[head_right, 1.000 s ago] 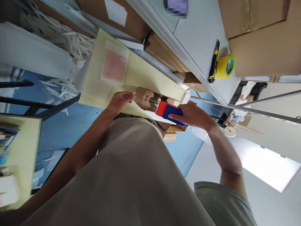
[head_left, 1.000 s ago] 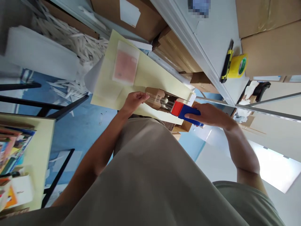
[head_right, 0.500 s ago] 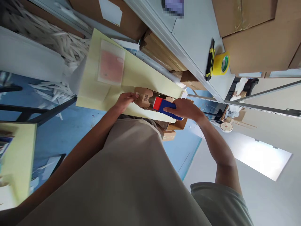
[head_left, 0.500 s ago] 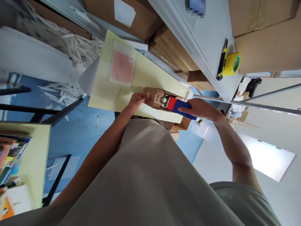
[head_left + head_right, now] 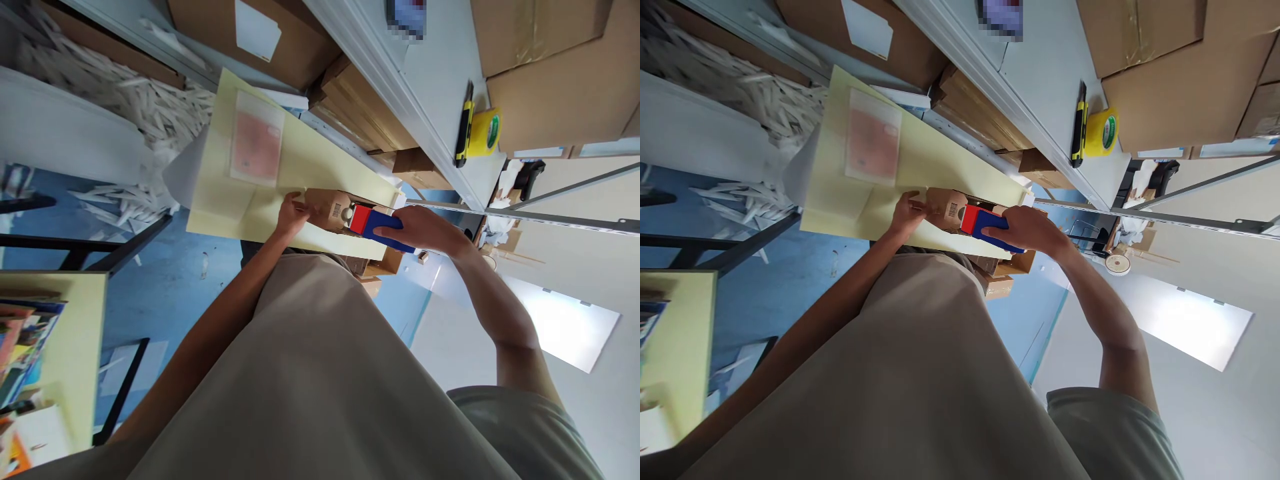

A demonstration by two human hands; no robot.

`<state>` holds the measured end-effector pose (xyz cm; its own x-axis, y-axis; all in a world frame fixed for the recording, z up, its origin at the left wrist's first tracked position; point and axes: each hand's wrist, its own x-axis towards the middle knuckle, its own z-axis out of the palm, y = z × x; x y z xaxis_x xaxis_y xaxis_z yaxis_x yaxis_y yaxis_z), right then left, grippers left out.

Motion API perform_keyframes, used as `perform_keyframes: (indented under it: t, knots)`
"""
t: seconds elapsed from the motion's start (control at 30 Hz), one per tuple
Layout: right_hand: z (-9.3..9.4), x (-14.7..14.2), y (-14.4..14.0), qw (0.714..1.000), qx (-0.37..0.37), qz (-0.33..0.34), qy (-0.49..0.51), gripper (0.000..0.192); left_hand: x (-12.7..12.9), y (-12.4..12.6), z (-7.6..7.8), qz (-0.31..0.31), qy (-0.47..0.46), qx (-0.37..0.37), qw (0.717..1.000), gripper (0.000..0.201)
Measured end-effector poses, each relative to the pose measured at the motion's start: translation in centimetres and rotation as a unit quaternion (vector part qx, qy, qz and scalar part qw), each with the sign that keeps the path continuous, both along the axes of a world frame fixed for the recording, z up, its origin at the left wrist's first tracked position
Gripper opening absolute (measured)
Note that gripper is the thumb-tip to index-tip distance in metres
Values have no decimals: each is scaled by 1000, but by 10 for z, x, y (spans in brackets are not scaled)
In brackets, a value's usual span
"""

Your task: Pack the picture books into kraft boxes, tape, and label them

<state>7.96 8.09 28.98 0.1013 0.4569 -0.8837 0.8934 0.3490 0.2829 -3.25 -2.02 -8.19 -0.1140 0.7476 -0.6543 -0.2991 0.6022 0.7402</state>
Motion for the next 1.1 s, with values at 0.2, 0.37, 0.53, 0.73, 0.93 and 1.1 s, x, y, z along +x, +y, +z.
perform_keyframes:
  t: [0.2, 0.37, 0.53, 0.73, 0.93, 1.1]
  knots:
    - [-1, 2, -3, 1000, 5, 8, 5, 66, 4, -39, 20, -63, 3, 192, 979, 74]
    - [0, 5, -5, 1000, 12, -4, 24, 68, 25, -62, 49, -216, 93, 299, 925, 114]
    - [-1, 2, -7, 999, 15, 7, 28, 64, 39, -58, 43, -228, 137, 310, 913, 113]
    - [1, -3, -9, 999, 10, 39, 15, 70, 15, -9, 57, -233, 154, 435, 856, 150]
    - [7, -13, -9, 999, 9, 53, -8, 68, 8, 25, 76, -296, 154, 474, 815, 109]
    - [3, -15, -15, 998, 3, 56, -11, 67, 17, 26, 69, -302, 167, 462, 817, 40]
